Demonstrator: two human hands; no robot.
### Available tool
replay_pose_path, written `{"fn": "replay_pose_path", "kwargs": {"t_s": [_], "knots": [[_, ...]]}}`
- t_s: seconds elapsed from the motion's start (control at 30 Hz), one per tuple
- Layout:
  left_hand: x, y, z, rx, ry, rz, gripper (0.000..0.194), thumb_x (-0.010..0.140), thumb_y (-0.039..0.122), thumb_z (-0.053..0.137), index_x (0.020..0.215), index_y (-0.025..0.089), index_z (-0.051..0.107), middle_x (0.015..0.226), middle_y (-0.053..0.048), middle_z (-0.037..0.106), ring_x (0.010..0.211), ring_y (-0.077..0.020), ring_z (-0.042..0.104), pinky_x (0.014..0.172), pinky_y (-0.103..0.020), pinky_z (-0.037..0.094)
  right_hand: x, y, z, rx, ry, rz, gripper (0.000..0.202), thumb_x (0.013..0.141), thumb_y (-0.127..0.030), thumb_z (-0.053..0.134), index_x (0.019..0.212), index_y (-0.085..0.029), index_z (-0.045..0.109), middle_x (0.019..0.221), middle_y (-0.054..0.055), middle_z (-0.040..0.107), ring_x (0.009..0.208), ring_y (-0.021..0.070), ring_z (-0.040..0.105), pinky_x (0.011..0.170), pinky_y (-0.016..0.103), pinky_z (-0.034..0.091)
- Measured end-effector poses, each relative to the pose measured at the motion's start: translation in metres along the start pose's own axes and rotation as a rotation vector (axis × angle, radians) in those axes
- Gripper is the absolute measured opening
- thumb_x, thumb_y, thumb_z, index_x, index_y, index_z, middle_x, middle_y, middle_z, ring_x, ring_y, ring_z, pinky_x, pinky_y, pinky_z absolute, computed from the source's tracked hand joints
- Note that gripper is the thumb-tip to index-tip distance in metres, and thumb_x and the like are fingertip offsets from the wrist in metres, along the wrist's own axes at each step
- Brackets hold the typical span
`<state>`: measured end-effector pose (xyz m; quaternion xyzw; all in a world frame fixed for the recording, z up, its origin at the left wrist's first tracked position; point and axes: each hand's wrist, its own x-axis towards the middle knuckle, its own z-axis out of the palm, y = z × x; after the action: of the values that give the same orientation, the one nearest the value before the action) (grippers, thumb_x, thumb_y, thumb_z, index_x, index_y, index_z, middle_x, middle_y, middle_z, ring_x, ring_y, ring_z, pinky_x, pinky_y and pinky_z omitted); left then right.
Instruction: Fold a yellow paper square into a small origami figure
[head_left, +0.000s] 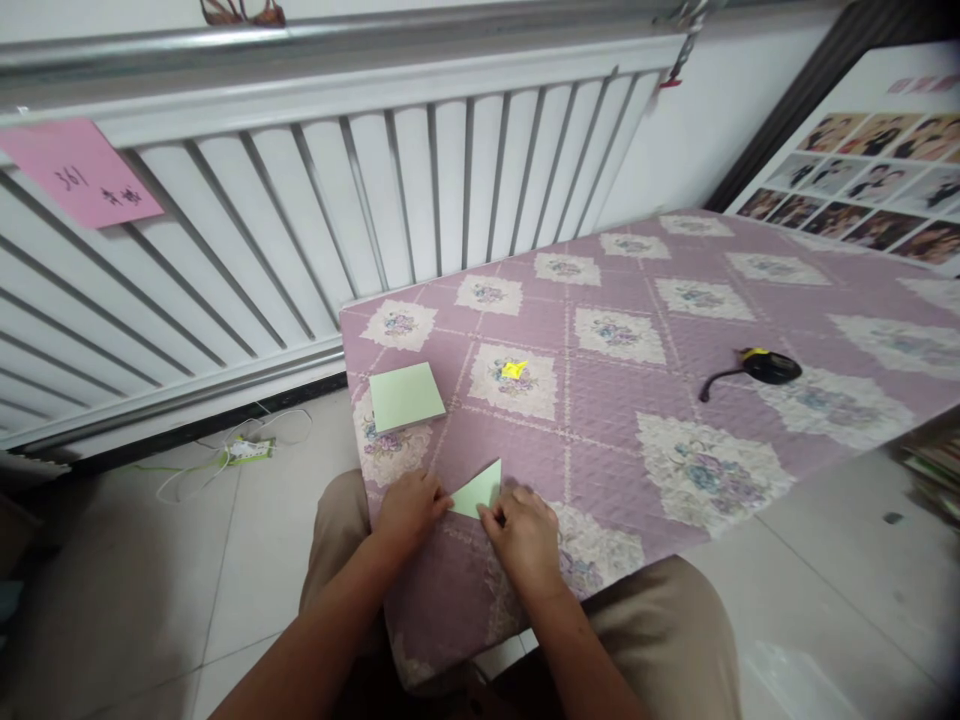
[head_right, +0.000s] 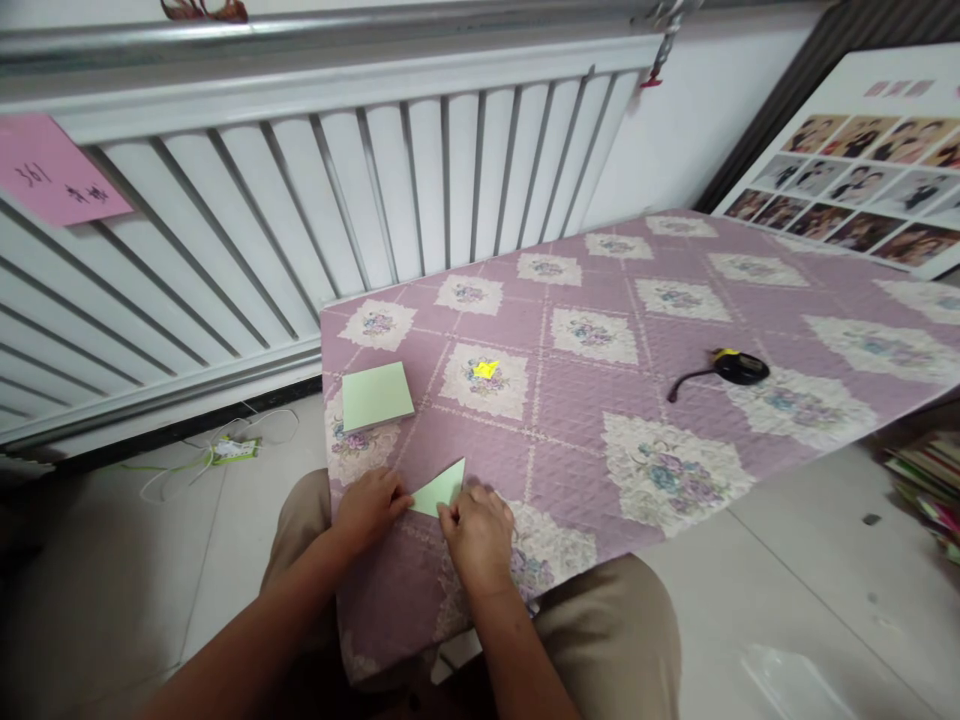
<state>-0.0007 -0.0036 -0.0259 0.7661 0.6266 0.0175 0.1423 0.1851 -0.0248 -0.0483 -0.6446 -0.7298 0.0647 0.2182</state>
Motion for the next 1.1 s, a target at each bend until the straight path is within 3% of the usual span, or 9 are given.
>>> {"fn": "replay_pose_path", "kwargs": {"t_s": [0.2, 0.3, 0.4, 0.47, 0.57, 0.8, 1.1], "knots": [[-0.004, -0.003, 0.000, 0.006, 0.014, 0.131, 0.011, 0.090, 0.026, 0.052, 0.096, 0.020, 0.058, 0.099, -0.006, 0.059, 0.096, -0.0220, 0.051, 0.085, -0.033, 0.037, 0.000, 0.000, 0.000, 0.004, 0.004, 0.004, 0.021, 0.078, -0.031, 0.066, 0.063, -0.021, 0.055, 0.073, 0.001, 0.057, 0.076, 0.0190, 0.049, 0.071, 0.030, 0.028], [-0.006, 0.002, 0.000, 0.024, -0.001, 0.329, 0.016, 0.091, 0.022, 0.049, 0.104, 0.025, 0.057, 0.104, -0.004, 0.057, 0.102, -0.0206, 0.048, 0.091, -0.034, 0.034, -0.001, -0.002, 0.000, 0.007, 0.015, -0.005, 0.021, 0.079, -0.030, 0.065, 0.063, -0.021, 0.055, 0.073, 0.002, 0.057, 0.076, 0.0192, 0.049, 0.070, 0.030, 0.028], [-0.007, 0.005, -0.001, 0.142, -0.007, 0.556, 0.021, 0.093, 0.023, 0.046, 0.112, 0.025, 0.053, 0.100, -0.005, 0.055, 0.096, -0.0207, 0.049, 0.086, -0.034, 0.036, -0.001, -0.001, 0.000, 0.016, 0.029, -0.021, 0.019, 0.080, -0.029, 0.064, 0.064, -0.021, 0.055, 0.073, 0.002, 0.057, 0.075, 0.0194, 0.049, 0.069, 0.031, 0.029], [-0.008, 0.005, 0.000, 0.239, 0.008, 0.622, 0.024, 0.093, 0.024, 0.045, 0.116, 0.023, 0.050, 0.098, -0.006, 0.055, 0.092, -0.0209, 0.049, 0.082, -0.034, 0.038, -0.001, 0.002, 0.000, 0.029, 0.034, -0.042, 0.014, 0.080, -0.027, 0.063, 0.069, -0.021, 0.057, 0.074, 0.002, 0.058, 0.075, 0.0196, 0.051, 0.070, 0.031, 0.032], [-0.009, 0.004, 0.001, 0.314, 0.034, 0.653, 0.026, 0.094, 0.025, 0.044, 0.119, 0.022, 0.047, 0.099, -0.006, 0.054, 0.091, -0.0210, 0.049, 0.079, -0.034, 0.039, -0.001, 0.009, -0.003, 0.053, 0.039, -0.092, 0.003, 0.081, -0.020, 0.059, 0.079, -0.020, 0.061, 0.075, 0.003, 0.060, 0.075, 0.0194, 0.053, 0.070, 0.030, 0.036], [-0.010, 0.006, 0.001, 0.326, 0.063, 0.662, 0.026, 0.094, 0.026, 0.043, 0.120, 0.021, 0.047, 0.099, -0.007, 0.054, 0.093, -0.0213, 0.050, 0.079, -0.034, 0.038, -0.028, 0.000, -0.006, 0.087, 0.013, -0.269, 0.026, 0.085, -0.014, 0.050, 0.108, -0.020, 0.061, 0.106, 0.006, 0.065, 0.099, 0.0207, 0.056, 0.089, 0.035, 0.041], [-0.024, 0.003, 0.004, 0.292, 0.076, 0.568, 0.031, 0.094, 0.024, 0.044, 0.125, 0.025, 0.044, 0.109, -0.005, 0.055, 0.098, -0.0209, 0.051, 0.087, -0.037, 0.037, -0.045, -0.006, 0.000, 0.055, -0.058, -0.252, 0.036, 0.084, -0.018, 0.056, 0.120, -0.021, 0.057, 0.115, 0.007, 0.063, 0.108, 0.0248, 0.053, 0.093, 0.041, 0.040]]}}
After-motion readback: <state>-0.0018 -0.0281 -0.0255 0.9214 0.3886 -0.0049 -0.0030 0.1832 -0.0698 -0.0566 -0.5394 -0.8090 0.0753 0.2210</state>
